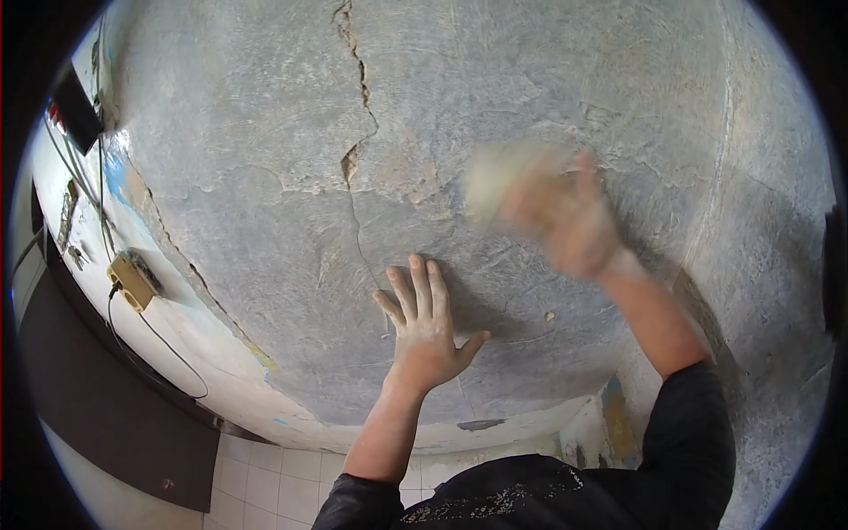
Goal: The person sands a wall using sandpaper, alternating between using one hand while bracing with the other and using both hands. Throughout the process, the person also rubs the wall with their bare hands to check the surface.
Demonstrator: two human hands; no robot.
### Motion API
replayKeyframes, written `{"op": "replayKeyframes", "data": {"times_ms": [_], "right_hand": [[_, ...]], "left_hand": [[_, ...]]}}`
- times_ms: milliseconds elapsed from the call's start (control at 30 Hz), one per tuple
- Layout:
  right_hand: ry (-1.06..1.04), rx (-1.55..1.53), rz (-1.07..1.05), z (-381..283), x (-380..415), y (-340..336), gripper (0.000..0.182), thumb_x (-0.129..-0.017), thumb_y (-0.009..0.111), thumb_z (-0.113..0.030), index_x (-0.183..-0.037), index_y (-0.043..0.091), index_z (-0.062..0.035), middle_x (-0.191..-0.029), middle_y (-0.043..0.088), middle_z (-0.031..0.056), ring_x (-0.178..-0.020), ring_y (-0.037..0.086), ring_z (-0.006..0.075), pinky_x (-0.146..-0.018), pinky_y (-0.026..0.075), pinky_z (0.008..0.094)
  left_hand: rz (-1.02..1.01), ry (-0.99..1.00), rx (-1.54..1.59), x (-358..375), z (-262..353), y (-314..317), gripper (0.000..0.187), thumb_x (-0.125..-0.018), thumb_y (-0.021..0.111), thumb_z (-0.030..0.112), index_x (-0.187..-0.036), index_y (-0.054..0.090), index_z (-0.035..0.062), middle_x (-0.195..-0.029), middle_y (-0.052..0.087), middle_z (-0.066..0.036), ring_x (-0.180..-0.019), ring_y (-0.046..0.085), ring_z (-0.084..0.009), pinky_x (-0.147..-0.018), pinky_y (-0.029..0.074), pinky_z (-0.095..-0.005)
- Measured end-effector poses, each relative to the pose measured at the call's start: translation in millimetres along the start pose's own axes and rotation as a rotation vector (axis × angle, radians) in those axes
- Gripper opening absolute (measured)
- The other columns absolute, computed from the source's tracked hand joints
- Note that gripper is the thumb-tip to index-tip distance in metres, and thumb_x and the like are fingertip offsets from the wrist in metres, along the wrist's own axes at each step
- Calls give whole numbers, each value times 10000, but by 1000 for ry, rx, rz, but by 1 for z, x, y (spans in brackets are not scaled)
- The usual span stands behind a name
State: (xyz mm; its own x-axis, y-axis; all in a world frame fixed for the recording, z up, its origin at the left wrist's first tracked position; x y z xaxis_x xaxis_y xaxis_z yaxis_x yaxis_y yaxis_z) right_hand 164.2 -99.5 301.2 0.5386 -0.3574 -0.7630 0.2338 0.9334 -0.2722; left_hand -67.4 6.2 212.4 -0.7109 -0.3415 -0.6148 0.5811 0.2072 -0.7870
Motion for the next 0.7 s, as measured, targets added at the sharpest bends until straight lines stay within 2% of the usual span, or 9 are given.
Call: {"op": "replayKeyframes", "data": {"times_ms": [67,133,233,367,467,500,567,633,700], "right_hand": [[-239,-149,-151,-15,1,6,452,-1018,260,-208,-1458,350,-165,-1503,378,-8,-1428,266,201,-1183,75,545],[-119,-32,-149,-7,-11,-7,441,-1028,252,-256,-1449,368,-202,-1487,397,-72,-1426,263,156,-1180,62,555],[362,57,166,46,-28,-33,439,-1034,252,-238,-1428,400,-112,-1446,451,69,-1389,346,217,-1189,98,505],[536,243,161,35,-24,-22,452,-1038,263,-257,-1419,397,-55,-1454,428,131,-1373,371,243,-1190,101,474],[-309,-186,-305,-44,-17,7,462,-1045,201,-266,-1424,396,-89,-1508,362,46,-1408,307,202,-1196,111,456],[-309,-185,-304,-42,-19,7,462,-1045,201,-266,-1424,396,-89,-1508,362,46,-1408,307,202,-1196,111,456],[-188,-16,-280,-24,-25,2,505,-1044,148,-331,-1467,319,-115,-1463,419,110,-1293,475,199,-1202,137,426],[380,-774,-20,17,-34,-10,500,-1046,165,-331,-1474,304,-113,-1452,434,112,-1292,474,227,-1190,187,420],[1013,-105,-19,37,-37,-35,520,-1047,191,-361,-1468,307,-79,-1428,462,111,-1291,471,268,-1179,218,412]], "left_hand": [[-16,-3,9,2,-5,0,1227,-721,752,506,-1462,-13,-104,-1514,-87,-363,-1355,-214,-562,-1009,-115,-726],[30,36,21,5,-12,4,1209,-713,763,490,-1483,9,-58,-1535,-58,-326,-1379,-193,-532,-1028,-112,-709],[24,13,-17,8,-17,3,1202,-707,764,489,-1490,22,-42,-1542,-42,-314,-1396,-170,-513,-1034,-112,-704],[37,-18,11,11,-20,-6,1191,-714,759,489,-1490,30,-45,-1544,-34,-311,-1403,-162,-503,-1035,-110,-704],[54,-29,12,15,-29,-8,1179,-722,752,490,-1491,33,-41,-1546,-36,-307,-1402,-174,-498,-1039,-112,-696],[46,-38,9,17,-32,-12,1180,-724,750,492,-1490,31,-44,-1546,-43,-306,-1401,-180,-495,-1043,-116,-689],[35,-44,8,19,-40,-16,1180,-726,748,495,-1489,29,-48,-1546,-50,-306,-1401,-187,-491,-1046,-119,-682],[119,-38,52,22,-47,-17,1143,-733,744,467,-1490,58,-47,-1542,15,-313,-1402,-111,-528,-1027,-96,-720],[119,-41,63,23,-49,-21,1142,-737,741,466,-1486,56,-57,-1540,13,-317,-1402,-114,-528,-1027,-97,-720]]}}
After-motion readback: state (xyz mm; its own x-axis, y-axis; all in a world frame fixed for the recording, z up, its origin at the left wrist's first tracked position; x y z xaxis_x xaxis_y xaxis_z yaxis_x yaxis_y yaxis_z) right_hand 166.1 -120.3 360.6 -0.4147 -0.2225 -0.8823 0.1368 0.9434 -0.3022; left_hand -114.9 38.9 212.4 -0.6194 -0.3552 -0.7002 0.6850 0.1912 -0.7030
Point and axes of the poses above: each hand's wrist, its own x-axis away from the middle knuckle, its own y-axis out of the palm, z = x × y, the point moved 1 cm from there along -x, towards the middle knuckle
